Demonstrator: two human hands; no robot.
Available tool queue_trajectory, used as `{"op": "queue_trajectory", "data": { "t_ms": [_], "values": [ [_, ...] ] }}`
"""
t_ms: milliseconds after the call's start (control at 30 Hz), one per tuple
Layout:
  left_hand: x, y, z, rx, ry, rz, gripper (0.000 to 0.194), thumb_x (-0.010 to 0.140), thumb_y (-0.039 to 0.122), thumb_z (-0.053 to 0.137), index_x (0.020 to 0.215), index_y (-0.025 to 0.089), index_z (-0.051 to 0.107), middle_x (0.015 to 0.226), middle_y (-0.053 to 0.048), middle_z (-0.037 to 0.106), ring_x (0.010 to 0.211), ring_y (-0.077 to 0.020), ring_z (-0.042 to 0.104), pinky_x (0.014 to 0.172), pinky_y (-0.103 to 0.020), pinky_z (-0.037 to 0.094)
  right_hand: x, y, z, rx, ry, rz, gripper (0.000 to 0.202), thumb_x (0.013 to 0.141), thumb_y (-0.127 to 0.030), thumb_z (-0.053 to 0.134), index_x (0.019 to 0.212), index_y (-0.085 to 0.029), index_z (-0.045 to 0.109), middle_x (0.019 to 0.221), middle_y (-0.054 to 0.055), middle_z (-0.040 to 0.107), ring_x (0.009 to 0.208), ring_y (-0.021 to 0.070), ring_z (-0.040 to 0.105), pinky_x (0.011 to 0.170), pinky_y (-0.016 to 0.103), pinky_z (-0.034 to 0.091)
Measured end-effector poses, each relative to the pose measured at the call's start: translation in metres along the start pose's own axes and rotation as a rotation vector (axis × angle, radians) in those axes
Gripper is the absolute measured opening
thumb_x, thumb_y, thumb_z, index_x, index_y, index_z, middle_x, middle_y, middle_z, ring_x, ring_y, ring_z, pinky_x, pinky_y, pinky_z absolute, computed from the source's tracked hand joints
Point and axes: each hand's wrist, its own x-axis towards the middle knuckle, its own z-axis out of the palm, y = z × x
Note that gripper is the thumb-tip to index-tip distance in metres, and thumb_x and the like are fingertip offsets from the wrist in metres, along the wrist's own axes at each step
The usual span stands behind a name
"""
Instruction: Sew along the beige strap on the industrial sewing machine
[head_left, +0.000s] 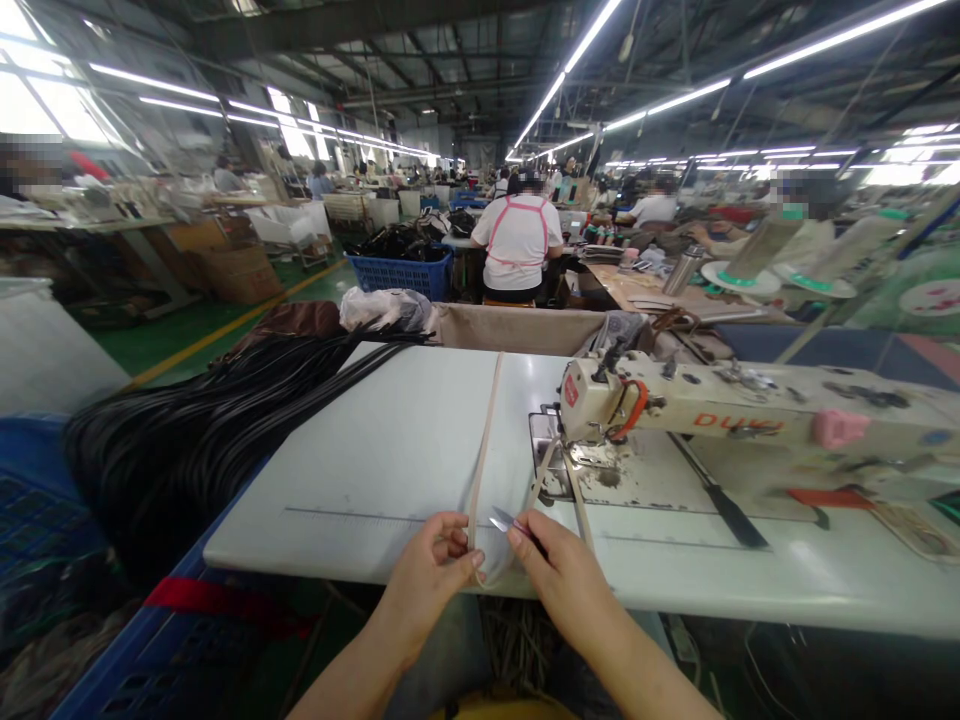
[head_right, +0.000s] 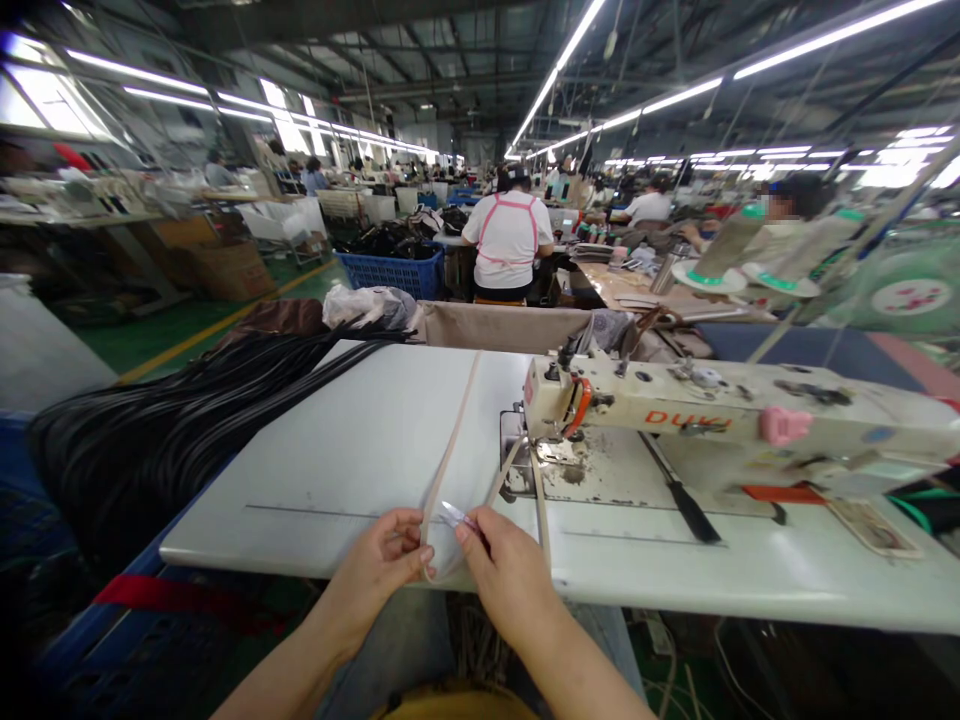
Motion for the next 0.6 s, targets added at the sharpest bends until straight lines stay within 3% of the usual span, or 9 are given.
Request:
{"op": "queue_trajectory", "data": {
  "t_ms": [67,233,467,600],
  "values": [
    [0.001,-0.003,0.000,-0.018,0.012,-0.040,0.057,0.065,0.044,0.093,0.108,0.015,0.069,0.093,-0.005,0.068,0.086,-0.0217,0.068,0.082,-0.040,0.061,-0.002,-0.002,0.001,-0.026,-0.044,0.023,0.032,0.104,-0.045,0.049,0.081,-0.025,0.055,0.078,0.001,0.067,0.075,0.0198,0.061,0.066,0.027,0.039],
    [-0.007,0.014,0.006,-0.065,-0.149,-0.086,0.042,0.080,0.043,0.083,0.111,0.016,0.077,0.108,-0.012,0.077,0.094,-0.0223,0.069,0.089,-0.037,0.058,-0.006,-0.003,0.005,-0.064,-0.116,0.042,0.027,0.102,-0.038,0.052,0.079,-0.024,0.056,0.077,0.000,0.067,0.074,0.0194,0.061,0.065,0.027,0.038],
    [-0.012,0.024,0.013,-0.111,-0.161,-0.101,0.040,0.075,0.043,0.088,0.107,0.019,0.081,0.110,-0.010,0.078,0.093,-0.0200,0.068,0.085,-0.031,0.058,-0.005,0.003,0.002,-0.085,-0.068,0.044,0.033,0.105,-0.043,0.048,0.078,-0.025,0.055,0.076,0.000,0.067,0.072,0.0191,0.062,0.063,0.027,0.037],
    [-0.013,0.025,0.015,-0.119,-0.188,-0.108,0.046,0.073,0.045,0.091,0.109,0.020,0.081,0.110,-0.011,0.078,0.095,-0.0223,0.069,0.088,-0.035,0.058,-0.006,0.002,0.002,-0.121,-0.043,0.028,0.030,0.106,-0.041,0.048,0.080,-0.025,0.053,0.078,0.000,0.068,0.073,0.0193,0.063,0.064,0.027,0.037]
  ]
}}
